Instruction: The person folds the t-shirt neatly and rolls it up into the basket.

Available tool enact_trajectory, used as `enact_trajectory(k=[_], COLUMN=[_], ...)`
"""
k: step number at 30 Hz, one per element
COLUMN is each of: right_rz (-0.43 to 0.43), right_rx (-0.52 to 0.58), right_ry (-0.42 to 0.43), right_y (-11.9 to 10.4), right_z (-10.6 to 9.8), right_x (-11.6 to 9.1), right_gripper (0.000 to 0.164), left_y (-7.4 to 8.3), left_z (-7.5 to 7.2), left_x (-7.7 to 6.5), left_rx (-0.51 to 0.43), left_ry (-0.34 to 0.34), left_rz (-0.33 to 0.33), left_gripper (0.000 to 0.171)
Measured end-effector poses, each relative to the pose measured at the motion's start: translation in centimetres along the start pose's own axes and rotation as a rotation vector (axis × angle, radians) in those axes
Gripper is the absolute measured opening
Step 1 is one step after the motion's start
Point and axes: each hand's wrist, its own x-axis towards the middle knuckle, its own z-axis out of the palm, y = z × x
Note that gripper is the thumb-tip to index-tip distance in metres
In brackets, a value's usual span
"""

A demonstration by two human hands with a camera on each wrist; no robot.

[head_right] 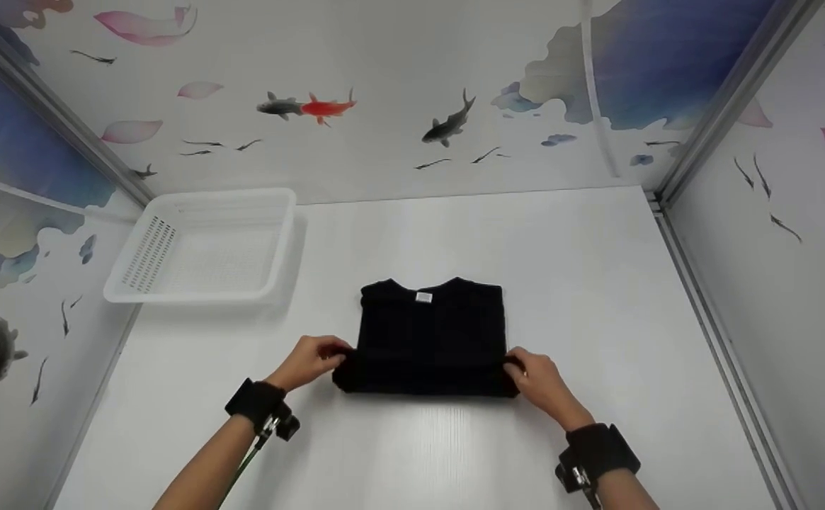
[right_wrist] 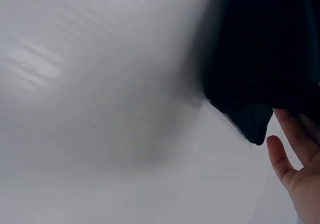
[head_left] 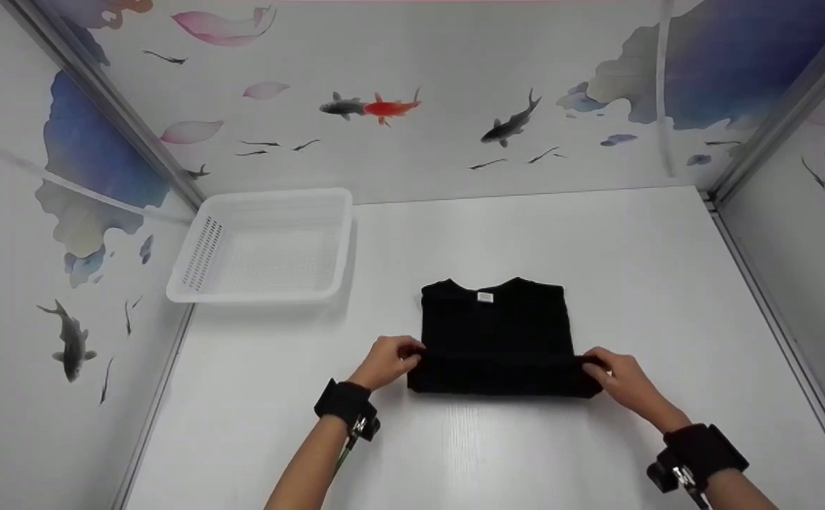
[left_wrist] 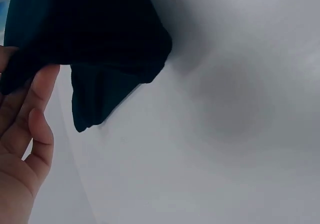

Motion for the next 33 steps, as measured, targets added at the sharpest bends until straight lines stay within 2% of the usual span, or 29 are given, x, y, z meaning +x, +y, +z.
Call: enact_trajectory(k=[3,7,9,12,15,16,19,22,23,27,30,33], right_rz=[0.074,0.165,0.199,0.242,0.274,0.277,0.287,0.292,0.298,0.304,0.295,0.271], right_rx=[0.036,0.066,0.069,0.052,-0.01,-0.041,-0.132,-0.212,-0.231,-0.312,-0.349,-0.347], right_ry=[0.047,0.101,0.111,0.102,0.079,0.071,0.059,0.064,0.068,0.082,0.093,0.122], right_y=[0.6,1.3,1.5,1.7,1.9,2.0,2.2,2.3,2.4,2.4,2.4,2.4], right_z=[0.2,1.1,1.5,2.0,2.4,2.6,2.9,3.4,3.6,4.2,4.3,4.0], right_x=[1.9,4.4,5.4,6.5,7.1,7.2,7.3,7.3,7.3,7.4,7.7,7.9], right_gripper=[0.012,0.017,0.019,0.021,0.023,0.023,0.024,0.023,0.022,0.022,0.023,0.023], left_y=[-0.9,-1.8,-2.1,-2.6,-3.7,-5.2,-6.1,-5.7,-4.3,-3.1,-3.1,-3.2], left_z=[0.4,1.4,1.8,2.5,3.3,4.2,5.3,6.1,5.8,6.4,6.7,6.5], left_x=[1.9,3.8,4.3,4.7,4.9,5.1,5.5,5.7,5.6,5.5,5.5,5.5], left_rx=[-0.041,-0.039,-0.037,-0.096,-0.125,-0.117,-0.042,0.043,0.08,0.27,0.381,0.406], left_ry=[0.089,0.202,0.236,0.248,0.229,0.234,0.236,0.269,0.267,0.307,0.333,0.372], left_rz=[-0.095,-0.24,-0.295,-0.359,-0.372,-0.332,-0.305,-0.283,-0.316,-0.311,-0.324,-0.318], left_gripper=[0.016,0.016,0.018,0.028,0.04,0.044,0.042,0.031,0.027,0.021,0.022,0.026])
